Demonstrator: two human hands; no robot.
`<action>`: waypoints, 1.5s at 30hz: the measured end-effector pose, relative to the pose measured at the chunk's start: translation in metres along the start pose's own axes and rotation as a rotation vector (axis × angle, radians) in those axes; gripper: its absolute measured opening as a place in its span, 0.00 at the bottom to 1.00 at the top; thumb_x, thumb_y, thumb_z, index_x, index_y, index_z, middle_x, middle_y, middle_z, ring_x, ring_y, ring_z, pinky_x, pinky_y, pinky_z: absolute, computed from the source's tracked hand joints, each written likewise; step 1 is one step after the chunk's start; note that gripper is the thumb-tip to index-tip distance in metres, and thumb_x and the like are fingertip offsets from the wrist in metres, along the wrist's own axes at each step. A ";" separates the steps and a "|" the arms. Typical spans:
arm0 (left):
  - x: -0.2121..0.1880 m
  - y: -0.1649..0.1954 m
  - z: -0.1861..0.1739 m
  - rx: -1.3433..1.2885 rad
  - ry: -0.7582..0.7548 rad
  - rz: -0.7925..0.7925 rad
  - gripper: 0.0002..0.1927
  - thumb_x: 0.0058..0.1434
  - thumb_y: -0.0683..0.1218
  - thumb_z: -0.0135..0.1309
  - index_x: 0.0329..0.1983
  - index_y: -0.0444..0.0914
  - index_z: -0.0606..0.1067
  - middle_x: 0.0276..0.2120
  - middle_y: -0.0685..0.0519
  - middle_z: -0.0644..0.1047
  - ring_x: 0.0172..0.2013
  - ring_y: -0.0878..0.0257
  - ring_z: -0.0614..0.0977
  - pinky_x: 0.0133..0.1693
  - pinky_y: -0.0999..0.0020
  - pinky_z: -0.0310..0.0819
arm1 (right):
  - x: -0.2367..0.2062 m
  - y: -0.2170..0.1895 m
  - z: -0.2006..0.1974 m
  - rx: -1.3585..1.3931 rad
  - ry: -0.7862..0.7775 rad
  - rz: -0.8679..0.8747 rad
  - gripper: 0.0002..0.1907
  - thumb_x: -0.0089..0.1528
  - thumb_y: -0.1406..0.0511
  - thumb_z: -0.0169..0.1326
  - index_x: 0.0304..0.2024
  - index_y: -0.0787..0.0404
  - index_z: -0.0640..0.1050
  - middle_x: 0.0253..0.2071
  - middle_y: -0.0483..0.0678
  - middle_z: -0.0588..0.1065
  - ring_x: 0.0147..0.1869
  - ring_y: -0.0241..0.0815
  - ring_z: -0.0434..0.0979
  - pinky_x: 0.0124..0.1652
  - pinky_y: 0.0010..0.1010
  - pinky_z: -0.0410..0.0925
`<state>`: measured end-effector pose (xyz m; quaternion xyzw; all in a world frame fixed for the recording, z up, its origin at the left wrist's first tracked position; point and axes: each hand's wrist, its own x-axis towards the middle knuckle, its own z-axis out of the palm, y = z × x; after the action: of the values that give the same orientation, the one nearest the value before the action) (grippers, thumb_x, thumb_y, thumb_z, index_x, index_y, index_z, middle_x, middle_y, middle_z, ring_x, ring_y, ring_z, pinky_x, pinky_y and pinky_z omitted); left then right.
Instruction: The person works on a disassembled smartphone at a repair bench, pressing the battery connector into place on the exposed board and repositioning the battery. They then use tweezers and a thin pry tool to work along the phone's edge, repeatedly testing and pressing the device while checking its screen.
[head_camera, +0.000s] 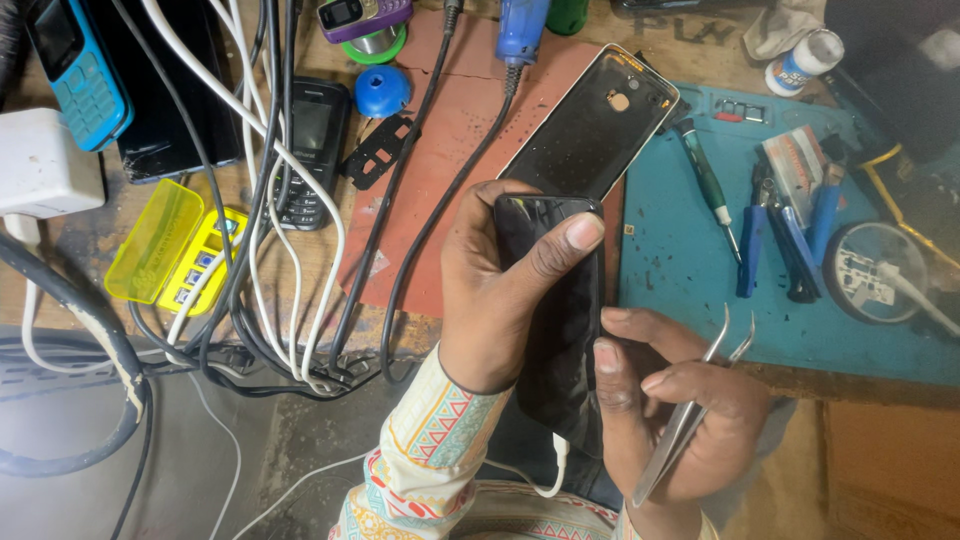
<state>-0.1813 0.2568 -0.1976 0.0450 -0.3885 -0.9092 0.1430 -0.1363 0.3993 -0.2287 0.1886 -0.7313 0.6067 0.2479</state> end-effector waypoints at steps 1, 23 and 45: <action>0.000 0.000 -0.001 0.001 0.004 -0.002 0.20 0.59 0.39 0.67 0.48 0.33 0.69 0.37 0.52 0.79 0.35 0.69 0.79 0.39 0.74 0.76 | 0.000 0.000 0.001 0.039 0.001 0.025 0.20 0.62 0.77 0.59 0.46 0.56 0.64 0.48 0.63 0.81 0.34 0.28 0.78 0.32 0.14 0.68; -0.009 0.003 -0.001 0.005 -0.041 -0.027 0.19 0.58 0.40 0.66 0.48 0.33 0.70 0.36 0.54 0.78 0.35 0.69 0.78 0.40 0.74 0.75 | 0.016 -0.021 -0.013 0.016 -0.093 -0.086 0.22 0.62 0.77 0.59 0.48 0.58 0.61 0.50 0.63 0.79 0.49 0.44 0.85 0.43 0.25 0.79; -0.011 0.006 -0.012 -0.098 -0.039 -0.089 0.21 0.61 0.45 0.66 0.49 0.33 0.69 0.35 0.53 0.75 0.32 0.67 0.77 0.34 0.72 0.74 | 0.001 -0.014 -0.015 0.230 -0.178 -0.152 0.20 0.55 0.81 0.57 0.38 0.57 0.66 0.49 0.68 0.76 0.37 0.39 0.79 0.36 0.27 0.76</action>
<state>-0.1676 0.2479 -0.2020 0.0375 -0.3440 -0.9332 0.0966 -0.1278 0.4111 -0.2150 0.3235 -0.6597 0.6469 0.2041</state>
